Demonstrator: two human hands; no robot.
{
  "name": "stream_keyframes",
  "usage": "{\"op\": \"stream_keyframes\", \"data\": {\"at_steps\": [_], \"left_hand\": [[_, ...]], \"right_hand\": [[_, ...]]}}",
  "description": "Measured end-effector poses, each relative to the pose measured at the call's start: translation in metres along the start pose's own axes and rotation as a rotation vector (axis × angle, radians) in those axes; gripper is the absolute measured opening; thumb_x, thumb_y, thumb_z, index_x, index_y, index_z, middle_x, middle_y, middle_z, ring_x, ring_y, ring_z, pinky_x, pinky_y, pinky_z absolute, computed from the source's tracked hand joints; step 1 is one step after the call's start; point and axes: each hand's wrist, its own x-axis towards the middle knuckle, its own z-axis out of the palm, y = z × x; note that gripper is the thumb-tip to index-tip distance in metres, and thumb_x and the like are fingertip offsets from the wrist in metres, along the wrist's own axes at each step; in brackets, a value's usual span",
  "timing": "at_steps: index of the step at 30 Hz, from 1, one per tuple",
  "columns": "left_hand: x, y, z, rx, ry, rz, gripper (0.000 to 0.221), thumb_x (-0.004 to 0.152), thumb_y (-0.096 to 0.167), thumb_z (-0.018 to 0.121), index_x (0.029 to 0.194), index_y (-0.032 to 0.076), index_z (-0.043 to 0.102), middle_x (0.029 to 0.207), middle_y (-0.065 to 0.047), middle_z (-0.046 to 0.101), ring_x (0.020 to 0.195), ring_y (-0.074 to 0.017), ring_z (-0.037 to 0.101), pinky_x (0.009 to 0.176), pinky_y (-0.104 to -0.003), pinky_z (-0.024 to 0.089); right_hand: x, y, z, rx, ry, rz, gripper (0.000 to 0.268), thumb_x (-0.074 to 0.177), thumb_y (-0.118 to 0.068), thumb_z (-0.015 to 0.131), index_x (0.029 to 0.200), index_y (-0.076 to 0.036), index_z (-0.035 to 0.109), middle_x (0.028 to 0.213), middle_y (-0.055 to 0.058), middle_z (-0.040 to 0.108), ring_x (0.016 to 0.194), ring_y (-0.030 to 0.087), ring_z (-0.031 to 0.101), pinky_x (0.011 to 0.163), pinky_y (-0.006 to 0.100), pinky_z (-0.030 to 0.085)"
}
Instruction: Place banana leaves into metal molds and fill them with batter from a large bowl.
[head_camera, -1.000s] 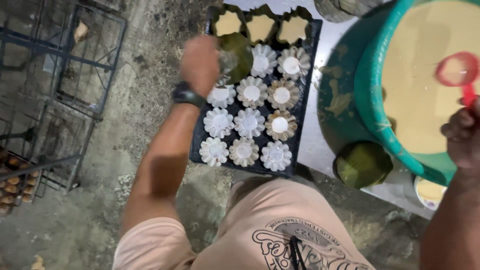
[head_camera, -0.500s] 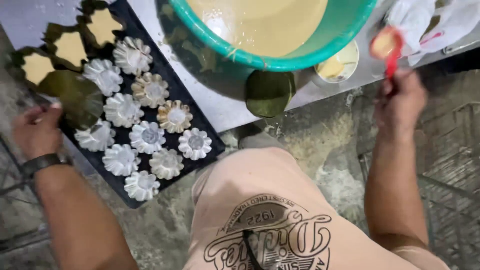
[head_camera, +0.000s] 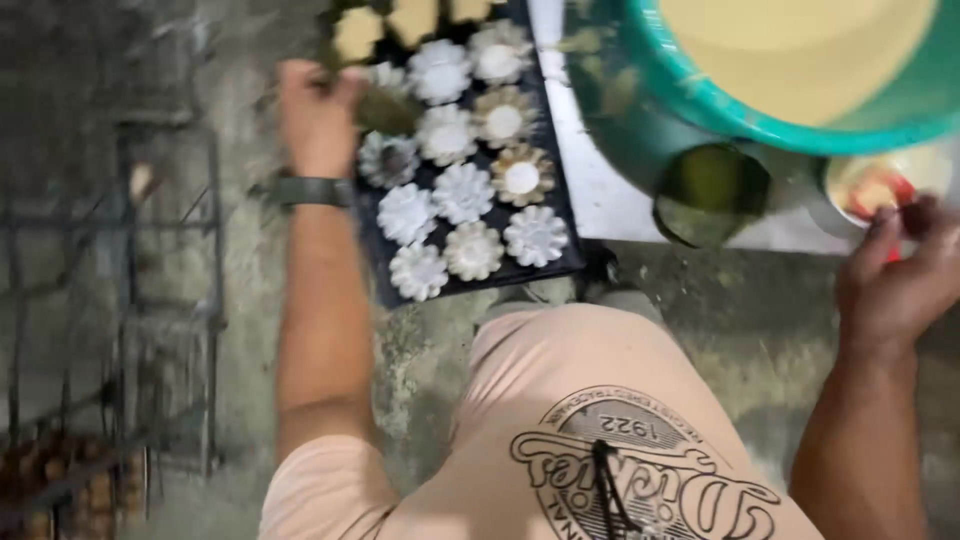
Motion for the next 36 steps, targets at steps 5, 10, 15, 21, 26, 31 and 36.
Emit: {"op": "stream_keyframes", "data": {"at_steps": [5, 10, 15, 21, 26, 31, 36], "left_hand": [[-0.071, 0.107, 0.038, -0.732, -0.335, -0.389, 0.031, 0.096, 0.018, 0.078, 0.105, 0.005, 0.052, 0.091, -0.004, 0.061, 0.082, -0.0137, 0.058, 0.073, -0.028, 0.050], [-0.140, 0.173, 0.070, -0.742, -0.351, -0.489, 0.034, 0.095, 0.017, 0.080, 0.113, 0.001, 0.055, 0.091, -0.004, 0.063, 0.080, -0.0126, 0.059, 0.068, -0.028, 0.052], [-0.179, 0.243, 0.041, -0.674, -0.337, -0.777, 0.053, 0.089, 0.018, 0.076, 0.134, 0.006, 0.049, 0.084, -0.009, 0.071, 0.065, -0.0157, 0.068, 0.053, -0.031, 0.054], [-0.256, 0.271, 0.039, -0.378, -0.106, -0.650, 0.041, 0.096, 0.028, 0.079, 0.125, 0.004, 0.062, 0.083, -0.010, 0.070, 0.063, -0.0119, 0.063, 0.055, -0.029, 0.051], [-0.298, 0.334, 0.028, -0.347, -0.021, -0.244, 0.038, 0.094, 0.024, 0.080, 0.124, 0.005, 0.069, 0.127, -0.011, 0.066, 0.114, -0.0167, 0.066, 0.090, -0.030, 0.060], [-0.315, 0.337, 0.009, -0.631, -0.055, -0.430, 0.051, 0.086, 0.016, 0.085, 0.129, 0.000, 0.062, 0.129, -0.012, 0.067, 0.114, -0.0168, 0.067, 0.097, -0.032, 0.057], [-0.330, 0.325, -0.018, -0.939, -0.152, -0.520, 0.056, 0.085, 0.009, 0.086, 0.132, -0.005, 0.058, 0.126, -0.015, 0.069, 0.116, -0.0181, 0.068, 0.103, -0.033, 0.056]], "right_hand": [[0.043, -0.227, -0.011, 0.184, -0.370, -0.708, 0.051, 0.084, -0.008, 0.085, 0.130, -0.004, 0.066, 0.127, 0.018, 0.068, 0.120, 0.037, 0.065, 0.102, 0.048, 0.055], [0.046, -0.241, 0.029, 0.307, -0.352, -1.106, 0.065, 0.071, -0.017, 0.081, 0.130, -0.002, 0.063, 0.126, 0.020, 0.066, 0.113, 0.037, 0.065, 0.098, 0.047, 0.053], [0.024, -0.166, 0.055, 0.621, -0.639, -0.736, 0.031, 0.095, -0.003, 0.071, 0.125, -0.009, 0.066, 0.115, 0.013, 0.073, 0.103, 0.032, 0.073, 0.092, 0.037, 0.059], [0.010, -0.153, 0.063, 1.076, -1.163, 0.192, 0.023, 0.098, -0.011, 0.073, 0.115, 0.002, 0.065, 0.099, 0.006, 0.073, 0.087, 0.010, 0.066, 0.077, 0.028, 0.056], [0.006, -0.190, 0.013, 1.409, -1.396, 0.618, 0.027, 0.095, -0.019, 0.065, 0.117, -0.004, 0.066, 0.104, 0.005, 0.074, 0.091, 0.013, 0.072, 0.081, 0.028, 0.059], [-0.023, -0.140, 0.048, 1.556, -1.450, 0.501, 0.025, 0.111, -0.022, 0.065, 0.121, 0.000, 0.063, 0.101, 0.005, 0.068, 0.089, 0.013, 0.067, 0.080, 0.026, 0.054], [-0.044, -0.150, 0.023, 1.561, -1.416, 0.445, 0.028, 0.109, -0.018, 0.070, 0.131, -0.003, 0.060, 0.102, 0.000, 0.067, 0.087, 0.009, 0.066, 0.078, 0.023, 0.052]]}}
